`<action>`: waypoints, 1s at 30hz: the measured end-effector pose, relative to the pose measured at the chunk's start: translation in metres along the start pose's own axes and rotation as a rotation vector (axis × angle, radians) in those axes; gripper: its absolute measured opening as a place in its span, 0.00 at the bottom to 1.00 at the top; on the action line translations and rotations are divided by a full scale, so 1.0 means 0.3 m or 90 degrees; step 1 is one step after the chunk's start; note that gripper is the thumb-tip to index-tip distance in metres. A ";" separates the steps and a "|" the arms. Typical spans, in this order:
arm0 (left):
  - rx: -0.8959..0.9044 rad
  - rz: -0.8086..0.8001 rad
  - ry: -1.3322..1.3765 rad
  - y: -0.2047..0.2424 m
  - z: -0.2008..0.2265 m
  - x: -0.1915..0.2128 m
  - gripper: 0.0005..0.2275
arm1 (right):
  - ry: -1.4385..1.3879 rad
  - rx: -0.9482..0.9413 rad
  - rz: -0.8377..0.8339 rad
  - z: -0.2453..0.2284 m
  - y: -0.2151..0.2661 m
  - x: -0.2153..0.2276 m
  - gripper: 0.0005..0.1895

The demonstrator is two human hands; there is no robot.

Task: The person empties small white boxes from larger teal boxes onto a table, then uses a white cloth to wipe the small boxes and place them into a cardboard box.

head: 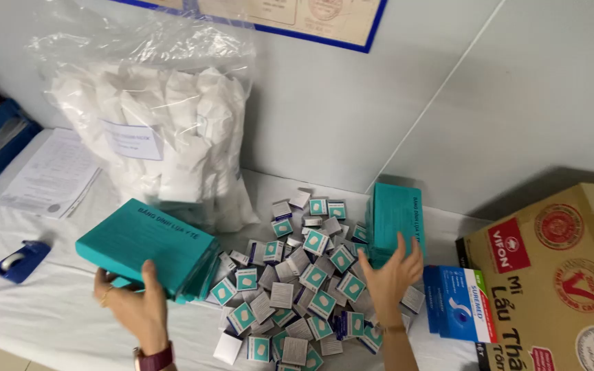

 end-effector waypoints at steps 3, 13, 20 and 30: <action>0.036 0.028 -0.229 -0.003 -0.043 0.035 0.41 | 0.149 -0.022 0.012 0.050 -0.080 -0.019 0.55; -0.282 0.142 -0.149 0.167 0.220 0.054 0.31 | 0.050 -0.298 -0.055 0.388 -0.076 -0.121 0.61; -0.155 -0.284 0.317 0.450 0.297 -0.314 0.35 | -0.980 -0.586 -0.102 0.305 0.222 -0.172 0.33; 0.268 -0.738 0.371 0.727 0.122 -0.682 0.54 | -0.925 -0.490 -0.521 -0.127 0.448 -0.228 0.53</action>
Point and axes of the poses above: each hand's wrist, its own y-axis away from the middle knuckle, its own x-axis out of the back of the hand, z = x × y, the point moved 8 cm from there along -y, towards the middle knuckle, and after that the axes turned 4 degrees about -y, right-handed, at the moved point
